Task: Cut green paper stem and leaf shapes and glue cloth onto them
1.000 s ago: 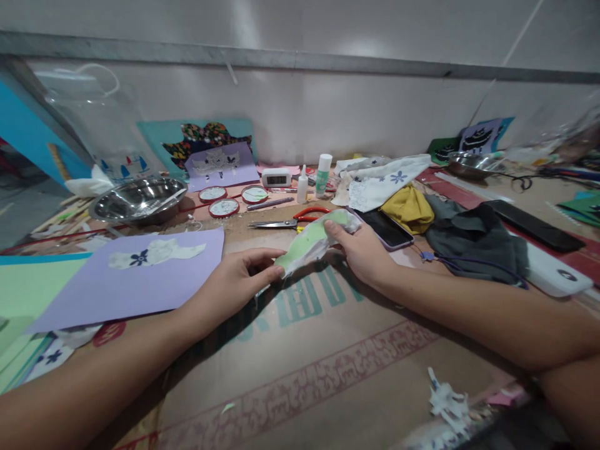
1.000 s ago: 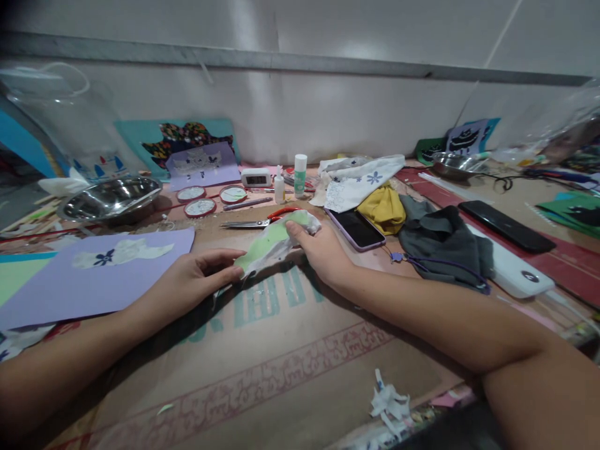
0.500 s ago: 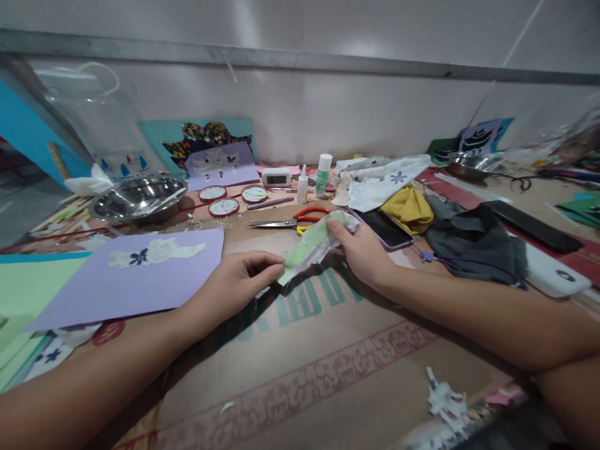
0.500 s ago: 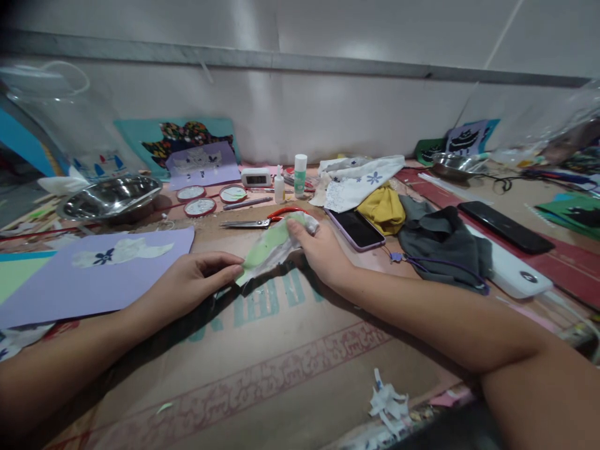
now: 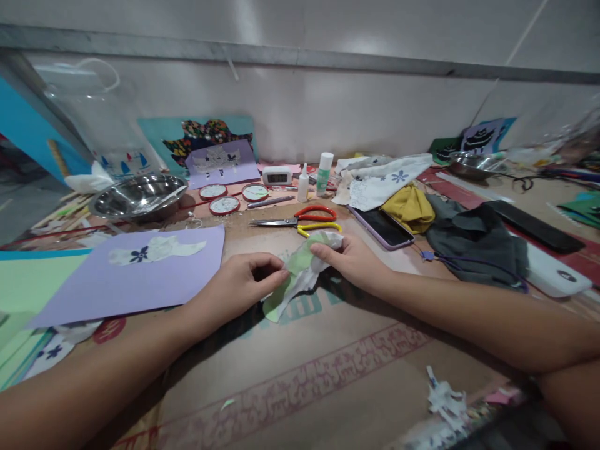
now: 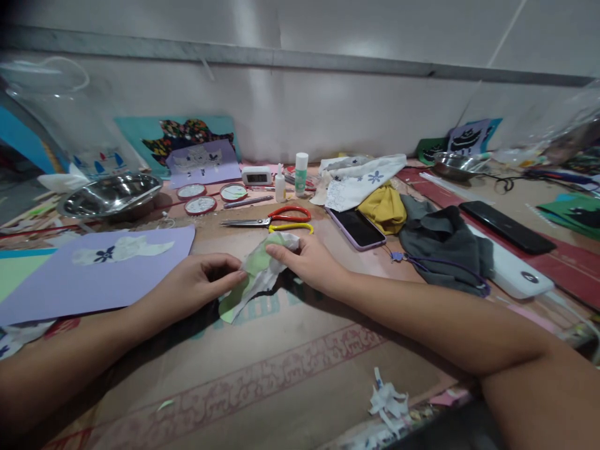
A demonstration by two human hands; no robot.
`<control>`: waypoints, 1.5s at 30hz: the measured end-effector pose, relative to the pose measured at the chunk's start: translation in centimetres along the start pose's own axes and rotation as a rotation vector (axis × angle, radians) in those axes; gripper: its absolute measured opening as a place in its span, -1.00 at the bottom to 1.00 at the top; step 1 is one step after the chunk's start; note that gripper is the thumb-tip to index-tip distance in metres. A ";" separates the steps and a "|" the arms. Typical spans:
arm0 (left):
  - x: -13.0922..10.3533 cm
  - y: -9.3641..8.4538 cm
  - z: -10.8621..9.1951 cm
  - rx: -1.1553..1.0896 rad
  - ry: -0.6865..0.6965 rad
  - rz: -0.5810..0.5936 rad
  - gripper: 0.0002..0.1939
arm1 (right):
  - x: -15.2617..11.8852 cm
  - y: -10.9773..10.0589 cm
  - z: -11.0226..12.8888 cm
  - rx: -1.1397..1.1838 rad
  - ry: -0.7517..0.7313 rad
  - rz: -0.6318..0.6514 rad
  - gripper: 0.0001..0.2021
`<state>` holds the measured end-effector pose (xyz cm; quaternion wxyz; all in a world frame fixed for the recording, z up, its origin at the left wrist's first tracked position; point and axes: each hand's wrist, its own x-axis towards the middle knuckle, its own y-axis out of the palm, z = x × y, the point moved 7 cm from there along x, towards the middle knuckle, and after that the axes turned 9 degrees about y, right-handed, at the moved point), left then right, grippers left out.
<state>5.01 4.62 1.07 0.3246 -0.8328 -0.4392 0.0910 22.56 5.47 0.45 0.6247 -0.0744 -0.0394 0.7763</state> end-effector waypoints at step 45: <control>-0.1 0.1 -0.2 0.043 0.066 0.053 -0.59 | 0.1 0.3 0.7 -0.072 -0.099 0.043 -0.71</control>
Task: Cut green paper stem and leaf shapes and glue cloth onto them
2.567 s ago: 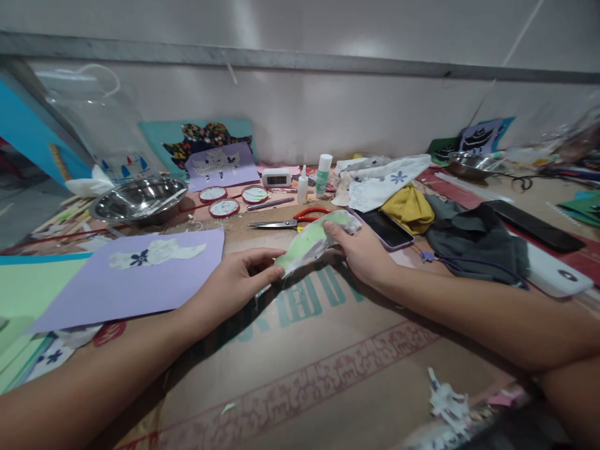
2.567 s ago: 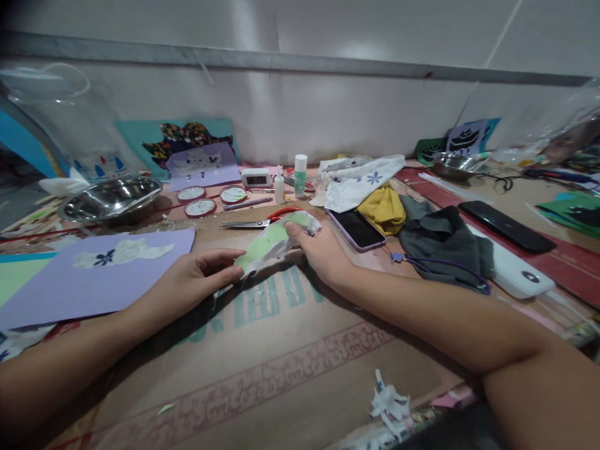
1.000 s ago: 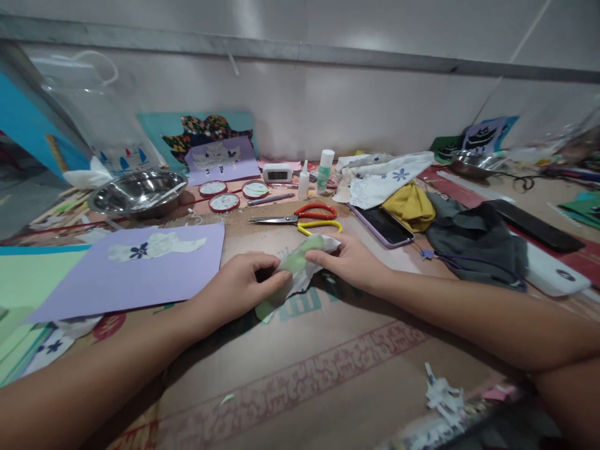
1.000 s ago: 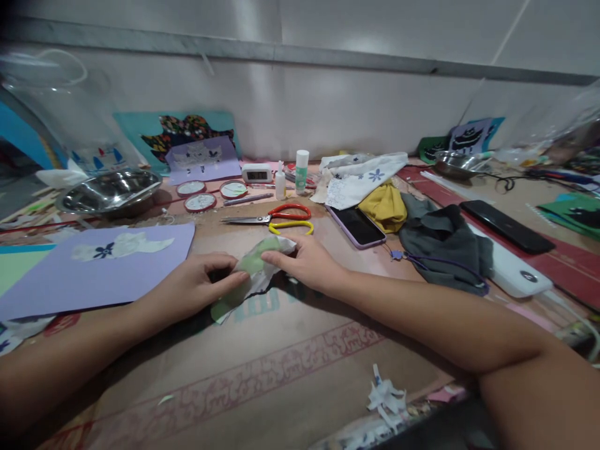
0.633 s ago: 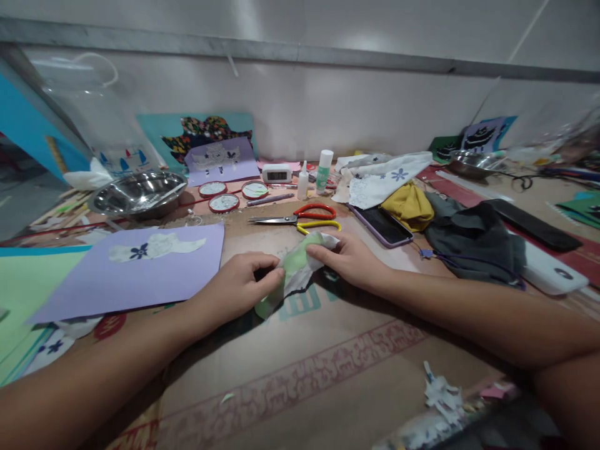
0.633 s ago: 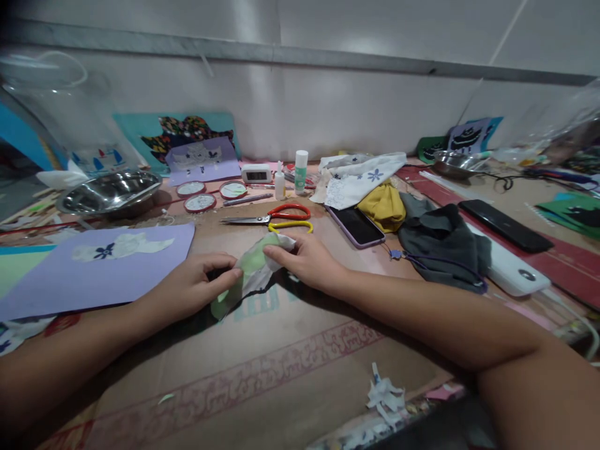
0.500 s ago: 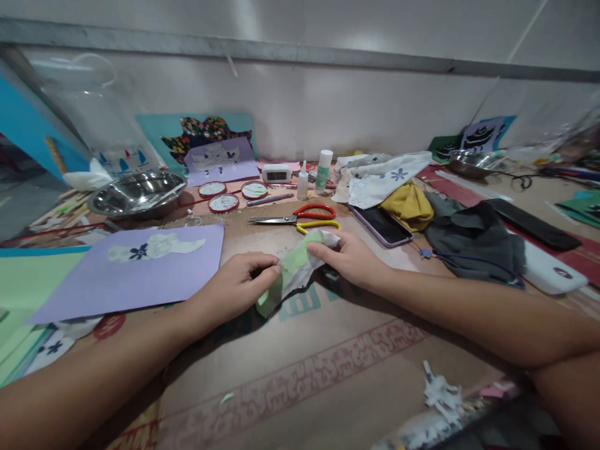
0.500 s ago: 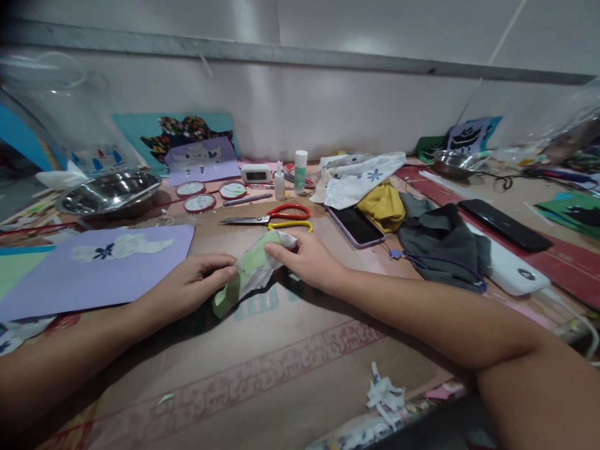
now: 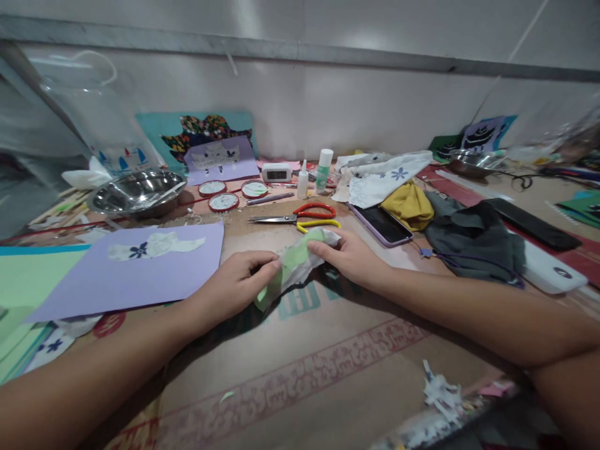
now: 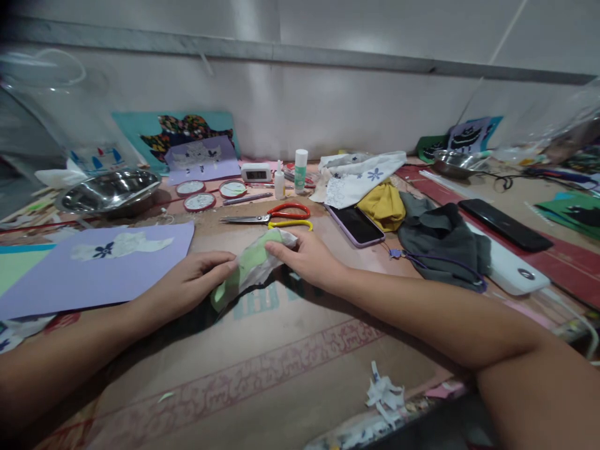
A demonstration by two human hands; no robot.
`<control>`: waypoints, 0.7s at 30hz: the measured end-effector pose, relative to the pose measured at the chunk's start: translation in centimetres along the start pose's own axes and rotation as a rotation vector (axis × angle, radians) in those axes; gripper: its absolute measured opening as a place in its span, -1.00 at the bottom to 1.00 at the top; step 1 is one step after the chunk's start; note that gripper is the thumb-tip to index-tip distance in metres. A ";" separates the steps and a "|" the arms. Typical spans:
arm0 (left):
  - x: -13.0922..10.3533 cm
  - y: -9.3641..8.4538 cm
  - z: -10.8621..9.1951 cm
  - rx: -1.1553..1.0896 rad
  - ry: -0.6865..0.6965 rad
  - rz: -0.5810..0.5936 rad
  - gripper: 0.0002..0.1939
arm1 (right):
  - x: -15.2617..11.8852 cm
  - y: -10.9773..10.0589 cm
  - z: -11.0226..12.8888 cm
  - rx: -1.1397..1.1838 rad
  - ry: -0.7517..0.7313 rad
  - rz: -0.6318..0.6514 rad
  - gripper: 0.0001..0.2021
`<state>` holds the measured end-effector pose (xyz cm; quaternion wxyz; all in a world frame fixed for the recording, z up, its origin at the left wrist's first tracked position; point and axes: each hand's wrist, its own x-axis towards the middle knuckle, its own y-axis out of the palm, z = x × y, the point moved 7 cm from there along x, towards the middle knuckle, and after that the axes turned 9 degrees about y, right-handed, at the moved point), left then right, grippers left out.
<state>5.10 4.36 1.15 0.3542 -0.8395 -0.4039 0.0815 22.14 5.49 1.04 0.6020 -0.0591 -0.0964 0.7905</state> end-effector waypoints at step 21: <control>0.1 0.0 -0.2 0.029 -0.002 -0.003 -0.65 | 0.0 -0.2 0.2 0.021 0.008 -0.020 -0.64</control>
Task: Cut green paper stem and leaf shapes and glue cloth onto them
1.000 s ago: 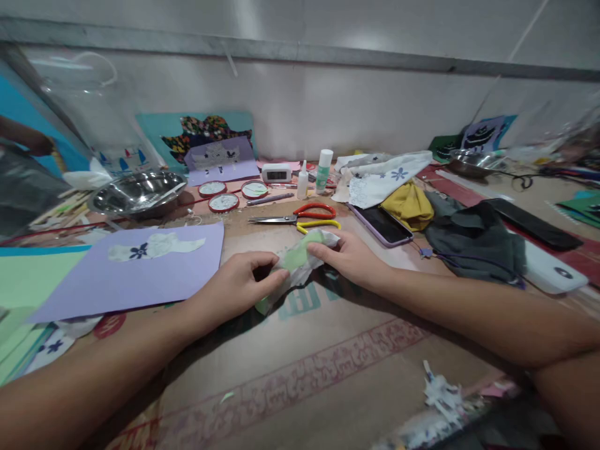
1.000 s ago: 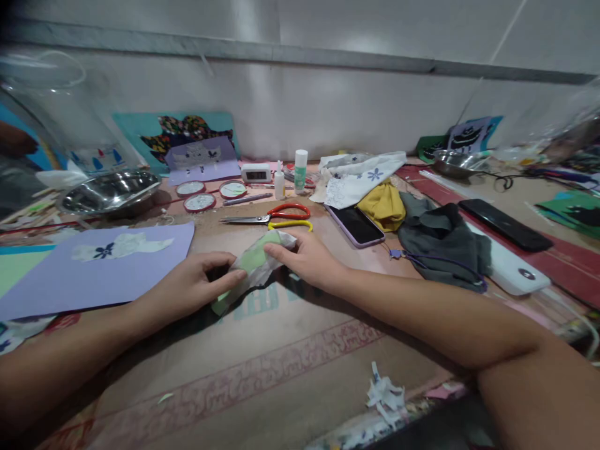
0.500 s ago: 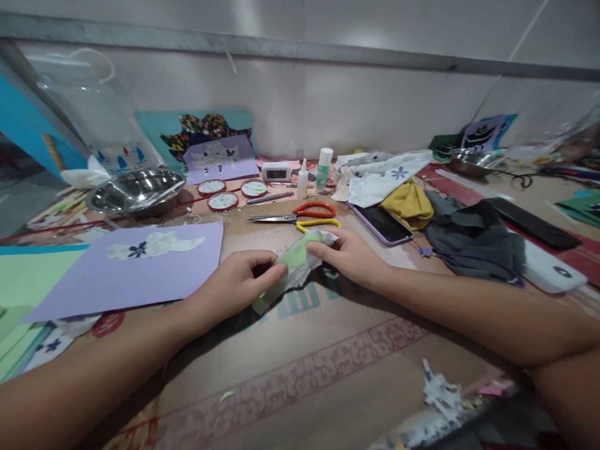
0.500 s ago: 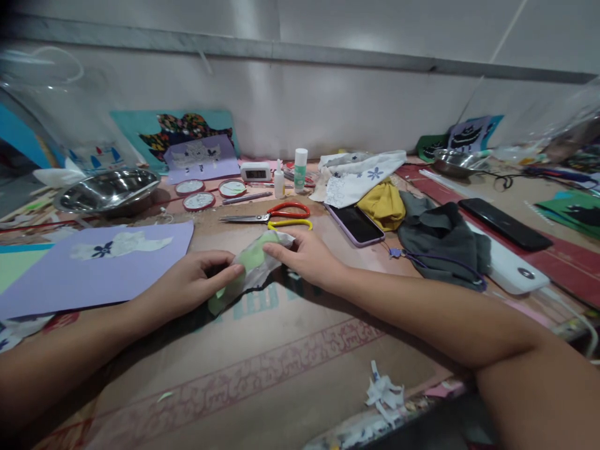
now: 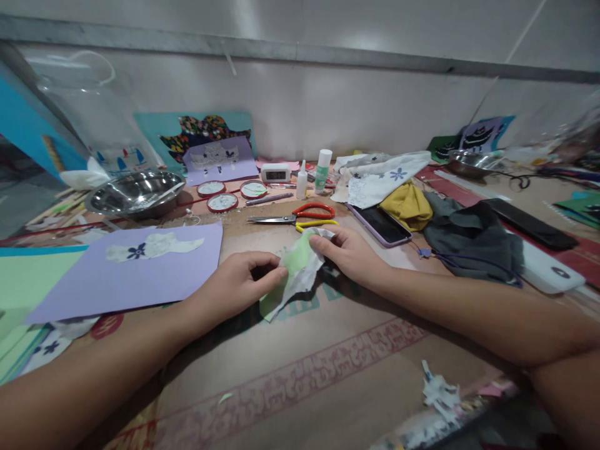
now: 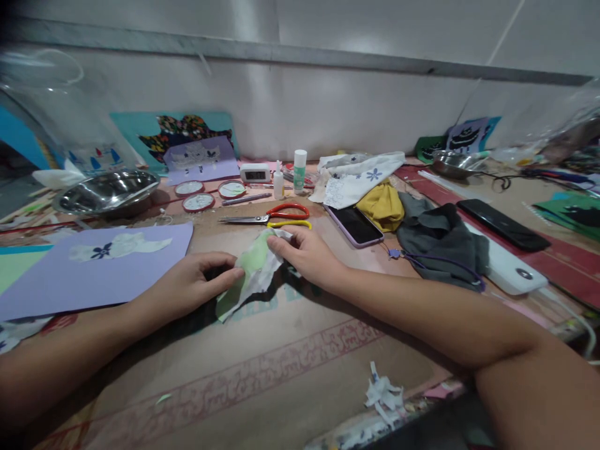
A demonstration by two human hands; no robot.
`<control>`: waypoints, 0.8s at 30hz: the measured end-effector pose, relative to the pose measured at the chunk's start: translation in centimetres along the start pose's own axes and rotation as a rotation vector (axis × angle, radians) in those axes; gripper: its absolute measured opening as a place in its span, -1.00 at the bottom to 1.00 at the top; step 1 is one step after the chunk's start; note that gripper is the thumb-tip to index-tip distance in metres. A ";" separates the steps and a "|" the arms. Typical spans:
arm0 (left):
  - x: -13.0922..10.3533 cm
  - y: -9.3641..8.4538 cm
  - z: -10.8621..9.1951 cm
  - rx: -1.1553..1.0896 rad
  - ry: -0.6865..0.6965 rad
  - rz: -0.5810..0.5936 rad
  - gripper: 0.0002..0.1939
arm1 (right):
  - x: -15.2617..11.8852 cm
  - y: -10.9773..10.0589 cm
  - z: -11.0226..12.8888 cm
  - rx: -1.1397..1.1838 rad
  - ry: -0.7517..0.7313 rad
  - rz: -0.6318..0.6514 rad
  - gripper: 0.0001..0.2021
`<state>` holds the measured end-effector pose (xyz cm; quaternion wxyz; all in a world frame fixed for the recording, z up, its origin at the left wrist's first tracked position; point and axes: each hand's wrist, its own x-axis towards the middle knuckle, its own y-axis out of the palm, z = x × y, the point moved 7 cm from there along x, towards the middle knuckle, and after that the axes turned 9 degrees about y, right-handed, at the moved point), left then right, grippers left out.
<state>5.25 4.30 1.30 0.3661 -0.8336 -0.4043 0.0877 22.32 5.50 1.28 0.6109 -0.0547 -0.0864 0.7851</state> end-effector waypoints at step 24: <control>0.0 0.0 -0.2 -0.019 0.021 0.001 -0.67 | -0.1 0.7 -0.7 -0.134 0.062 0.097 -0.70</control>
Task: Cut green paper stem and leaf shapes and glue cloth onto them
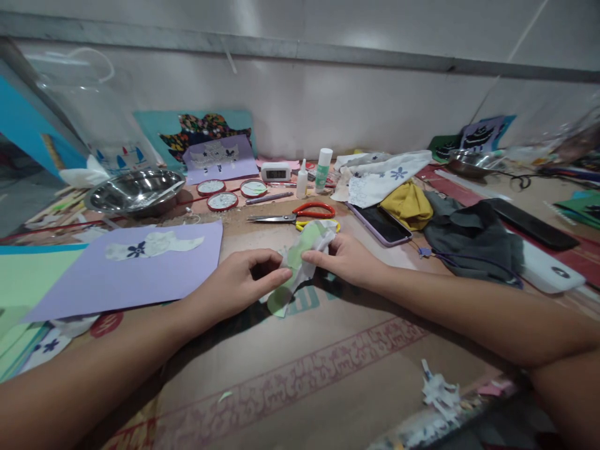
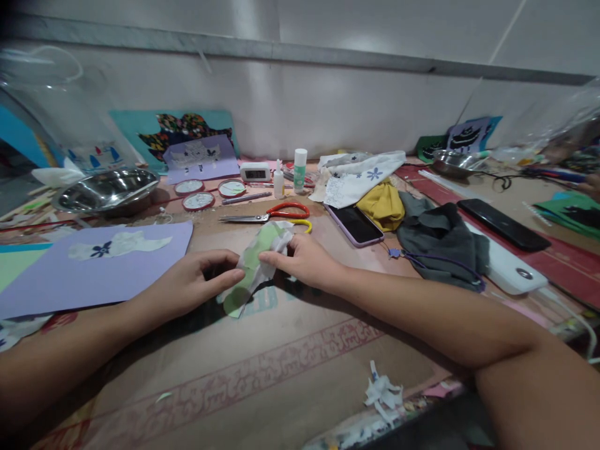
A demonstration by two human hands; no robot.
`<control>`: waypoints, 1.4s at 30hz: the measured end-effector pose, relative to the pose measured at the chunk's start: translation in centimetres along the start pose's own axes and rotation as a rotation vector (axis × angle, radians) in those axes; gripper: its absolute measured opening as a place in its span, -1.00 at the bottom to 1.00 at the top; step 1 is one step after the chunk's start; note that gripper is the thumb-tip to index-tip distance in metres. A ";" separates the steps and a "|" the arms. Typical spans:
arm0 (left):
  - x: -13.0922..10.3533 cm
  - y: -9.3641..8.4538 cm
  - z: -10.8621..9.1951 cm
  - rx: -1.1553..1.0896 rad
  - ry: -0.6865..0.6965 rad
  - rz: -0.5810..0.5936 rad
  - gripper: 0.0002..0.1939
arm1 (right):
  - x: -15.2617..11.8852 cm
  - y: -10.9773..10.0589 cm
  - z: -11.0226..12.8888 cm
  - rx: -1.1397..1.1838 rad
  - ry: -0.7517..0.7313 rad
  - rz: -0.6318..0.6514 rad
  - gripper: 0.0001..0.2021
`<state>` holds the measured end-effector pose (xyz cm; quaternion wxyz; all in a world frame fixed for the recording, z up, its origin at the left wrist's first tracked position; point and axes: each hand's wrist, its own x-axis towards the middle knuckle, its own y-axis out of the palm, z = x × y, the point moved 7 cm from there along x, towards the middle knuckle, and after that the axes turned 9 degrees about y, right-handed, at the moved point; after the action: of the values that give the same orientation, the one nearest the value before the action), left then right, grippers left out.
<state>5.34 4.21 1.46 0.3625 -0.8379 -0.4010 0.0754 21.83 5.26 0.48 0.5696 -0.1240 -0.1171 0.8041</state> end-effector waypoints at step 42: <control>-0.1 0.1 0.3 -0.060 -0.055 0.005 -0.74 | 0.0 -0.4 0.0 0.145 -0.033 -0.044 -0.64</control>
<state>5.28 4.26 1.17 0.3257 -0.8471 -0.4109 0.0871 22.20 5.39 0.64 0.5928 -0.0664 -0.0705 0.7995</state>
